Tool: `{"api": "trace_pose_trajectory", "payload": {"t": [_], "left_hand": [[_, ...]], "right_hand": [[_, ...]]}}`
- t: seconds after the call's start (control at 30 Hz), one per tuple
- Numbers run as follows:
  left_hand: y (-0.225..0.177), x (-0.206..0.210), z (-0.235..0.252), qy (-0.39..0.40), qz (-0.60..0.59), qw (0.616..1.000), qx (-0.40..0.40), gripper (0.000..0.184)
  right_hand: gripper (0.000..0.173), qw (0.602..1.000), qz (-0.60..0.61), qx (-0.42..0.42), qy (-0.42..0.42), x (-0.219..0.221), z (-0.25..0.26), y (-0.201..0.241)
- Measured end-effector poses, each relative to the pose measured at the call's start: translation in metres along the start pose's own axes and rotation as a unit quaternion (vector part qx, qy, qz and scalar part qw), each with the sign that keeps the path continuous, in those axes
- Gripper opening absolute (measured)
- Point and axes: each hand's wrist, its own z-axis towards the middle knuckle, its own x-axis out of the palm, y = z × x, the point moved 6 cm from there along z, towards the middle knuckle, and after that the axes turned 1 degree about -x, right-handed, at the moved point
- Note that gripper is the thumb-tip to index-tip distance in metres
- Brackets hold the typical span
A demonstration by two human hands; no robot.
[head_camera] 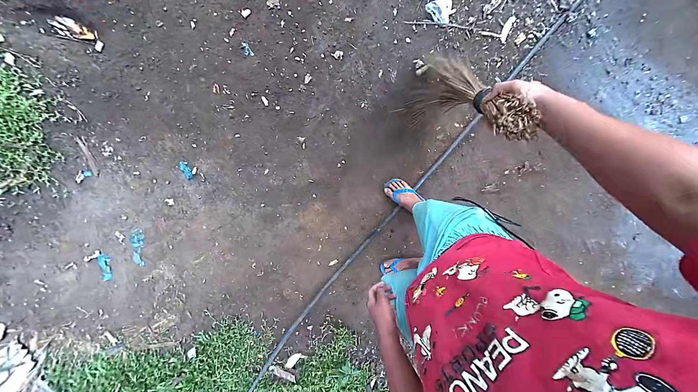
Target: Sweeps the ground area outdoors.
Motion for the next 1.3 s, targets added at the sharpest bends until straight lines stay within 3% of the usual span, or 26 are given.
{"api": "trace_pose_trajectory", "payload": {"t": [0.03, 0.1, 0.2, 0.3, 0.4, 0.47, 0.57, 0.63, 0.7, 0.77, 0.87, 1.0, 1.07, 1.1, 1.17, 1.2, 1.3], "left_hand": [[-0.025, 0.002, 0.005, -0.001, 0.000, 1.000, 0.021, 0.037], [-0.065, 0.003, 0.011, -0.005, -0.007, 0.998, 0.061, 0.038], [-0.093, 0.004, 0.019, -0.002, -0.013, 0.997, 0.076, 0.036], [-0.096, 0.003, 0.036, 0.016, -0.018, 0.997, 0.079, 0.033], [-0.090, -0.010, 0.049, 0.027, -0.030, 0.996, 0.080, 0.031], [-0.106, -0.031, 0.059, 0.026, -0.016, 0.997, 0.068, 0.033], [-0.117, -0.071, 0.065, 0.005, 0.047, 0.998, 0.043, 0.035], [-0.110, -0.105, 0.064, -0.048, 0.038, 0.998, -0.005, 0.035], [-0.092, -0.140, 0.061, -0.073, 0.007, 0.997, -0.023, 0.036], [-0.061, -0.170, 0.059, -0.084, -0.007, 0.996, -0.036, 0.037], [-0.022, -0.190, 0.056, -0.071, 0.017, 0.991, -0.110, 0.036], [-0.012, -0.189, 0.062, -0.025, 0.075, 0.987, -0.137, 0.037], [-0.017, -0.185, 0.074, -0.011, 0.098, 0.992, -0.084, 0.036], [-0.021, -0.182, 0.081, -0.002, 0.104, 0.993, -0.054, 0.036], [-0.032, -0.175, 0.094, 0.015, 0.109, 0.994, -0.010, 0.035], [-0.040, -0.172, 0.098, 0.022, 0.103, 0.994, 0.004, 0.034], [-0.064, -0.165, 0.103, 0.028, 0.034, 0.999, 0.016, 0.034]], "right_hand": [[0.056, 0.997, -0.026, -0.027, -0.073, 0.000, -0.002, 0.010], [0.068, 0.978, -0.119, -0.084, -0.151, 0.022, -0.006, 0.020], [0.071, 0.958, -0.238, -0.117, -0.113, 0.063, -0.024, 0.005], [0.058, 0.963, -0.223, -0.149, 0.027, 0.104, -0.039, -0.018], [0.043, 0.953, -0.173, -0.081, 0.233, 0.168, -0.086, -0.035], [0.030, 0.918, -0.117, 0.007, 0.379, 0.229, -0.113, -0.058], [0.032, 0.820, -0.080, 0.126, 0.553, 0.327, -0.164, -0.094], [0.033, 0.775, -0.046, 0.145, 0.614, 0.382, -0.185, -0.113], [0.036, 0.755, -0.014, 0.158, 0.637, 0.414, -0.189, -0.122], [0.036, 0.770, 0.000, 0.178, 0.613, 0.408, -0.180, -0.126], [0.037, 0.829, 0.035, 0.150, 0.537, 0.346, -0.129, -0.112], [0.036, 0.948, 0.095, 0.054, 0.299, 0.221, -0.065, -0.056], [0.042, 0.956, 0.158, 0.043, 0.245, 0.172, -0.047, -0.030], [0.043, 0.939, 0.227, 0.056, 0.253, 0.159, -0.040, -0.024], [0.037, 0.928, 0.298, 0.053, 0.219, 0.161, -0.048, -0.009], [0.032, 0.942, 0.282, 0.030, 0.179, 0.172, -0.057, -0.005], [0.027, 0.991, 0.123, -0.032, 0.051, 0.232, -0.095, -0.026]]}}
